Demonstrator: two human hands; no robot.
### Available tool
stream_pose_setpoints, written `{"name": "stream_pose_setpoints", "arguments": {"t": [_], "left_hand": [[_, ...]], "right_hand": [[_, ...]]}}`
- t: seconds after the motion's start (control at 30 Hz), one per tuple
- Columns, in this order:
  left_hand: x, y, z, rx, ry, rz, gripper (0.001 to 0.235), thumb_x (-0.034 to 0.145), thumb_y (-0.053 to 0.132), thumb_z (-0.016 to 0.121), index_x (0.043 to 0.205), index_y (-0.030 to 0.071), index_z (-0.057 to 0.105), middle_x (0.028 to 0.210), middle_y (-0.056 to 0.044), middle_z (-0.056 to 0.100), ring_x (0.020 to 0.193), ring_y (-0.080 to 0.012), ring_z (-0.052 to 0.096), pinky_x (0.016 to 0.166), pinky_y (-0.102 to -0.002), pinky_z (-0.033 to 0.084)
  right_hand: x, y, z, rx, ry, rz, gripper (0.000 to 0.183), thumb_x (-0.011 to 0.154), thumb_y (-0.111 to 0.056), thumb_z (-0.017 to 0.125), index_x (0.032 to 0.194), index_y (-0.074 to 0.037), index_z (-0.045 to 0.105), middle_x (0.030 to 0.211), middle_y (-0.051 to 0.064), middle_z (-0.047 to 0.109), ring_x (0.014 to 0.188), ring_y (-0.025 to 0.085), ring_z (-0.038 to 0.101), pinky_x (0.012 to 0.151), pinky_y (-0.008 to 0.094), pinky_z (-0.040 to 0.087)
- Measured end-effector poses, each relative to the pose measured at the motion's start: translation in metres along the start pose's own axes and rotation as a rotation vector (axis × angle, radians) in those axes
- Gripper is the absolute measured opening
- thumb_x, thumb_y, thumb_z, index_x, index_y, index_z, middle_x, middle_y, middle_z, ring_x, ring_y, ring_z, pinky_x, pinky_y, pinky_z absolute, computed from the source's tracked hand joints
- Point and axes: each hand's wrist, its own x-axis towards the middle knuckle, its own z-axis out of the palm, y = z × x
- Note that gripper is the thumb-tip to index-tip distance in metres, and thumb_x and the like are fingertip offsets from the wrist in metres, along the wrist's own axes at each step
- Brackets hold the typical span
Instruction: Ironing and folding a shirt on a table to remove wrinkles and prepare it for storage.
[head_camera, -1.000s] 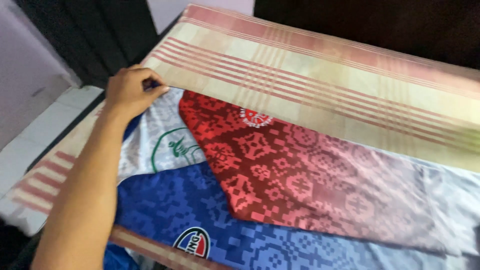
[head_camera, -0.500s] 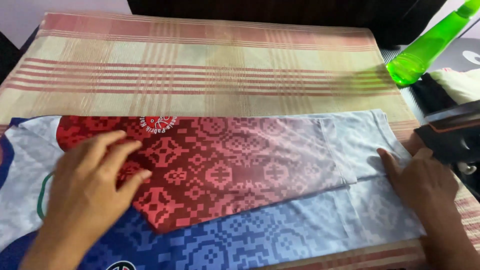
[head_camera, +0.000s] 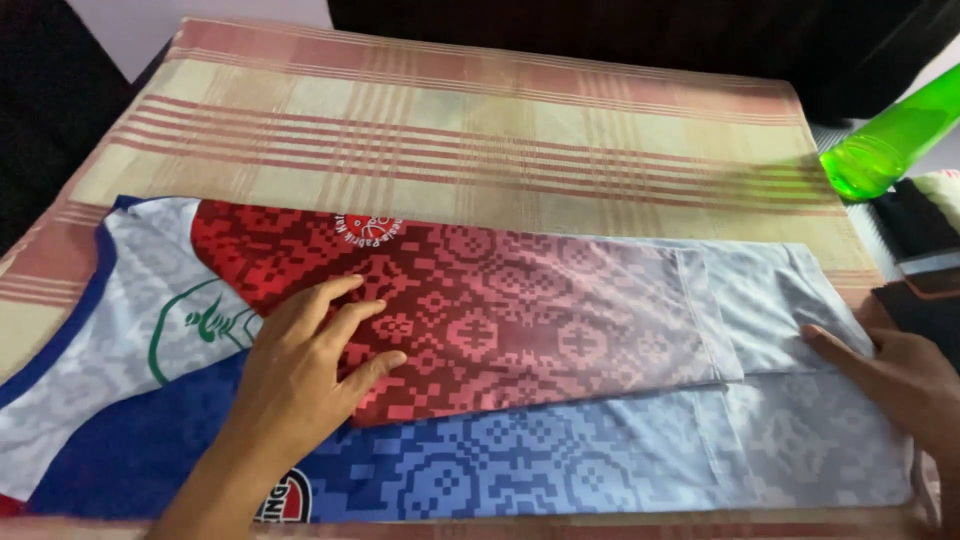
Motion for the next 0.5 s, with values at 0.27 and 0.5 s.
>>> {"name": "stream_pose_setpoints", "arguments": {"t": [0.27, 0.5], "left_hand": [[-0.004, -0.002, -0.002, -0.047, 0.015, 0.0, 0.045, 0.078, 0.043, 0.061, 0.108, 0.009, 0.061, 0.118, -0.009, 0.052, 0.104, -0.0273, 0.053, 0.088, -0.042, 0.042], [-0.003, 0.007, -0.003, -0.047, 0.005, 0.003, 0.043, 0.077, 0.043, 0.062, 0.104, 0.009, 0.062, 0.113, -0.007, 0.053, 0.105, -0.0254, 0.052, 0.089, -0.042, 0.042]], "right_hand": [[0.0, 0.002, 0.003, 0.436, -0.056, 0.064, 0.044, 0.088, -0.036, 0.063, 0.106, 0.004, 0.066, 0.094, 0.022, 0.064, 0.079, 0.034, 0.057, 0.061, 0.044, 0.04], [-0.002, 0.003, 0.003, 0.729, -0.223, 0.123, 0.037, 0.092, -0.03, 0.054, 0.116, -0.002, 0.057, 0.1, 0.02, 0.059, 0.085, 0.032, 0.054, 0.071, 0.044, 0.04]]}}
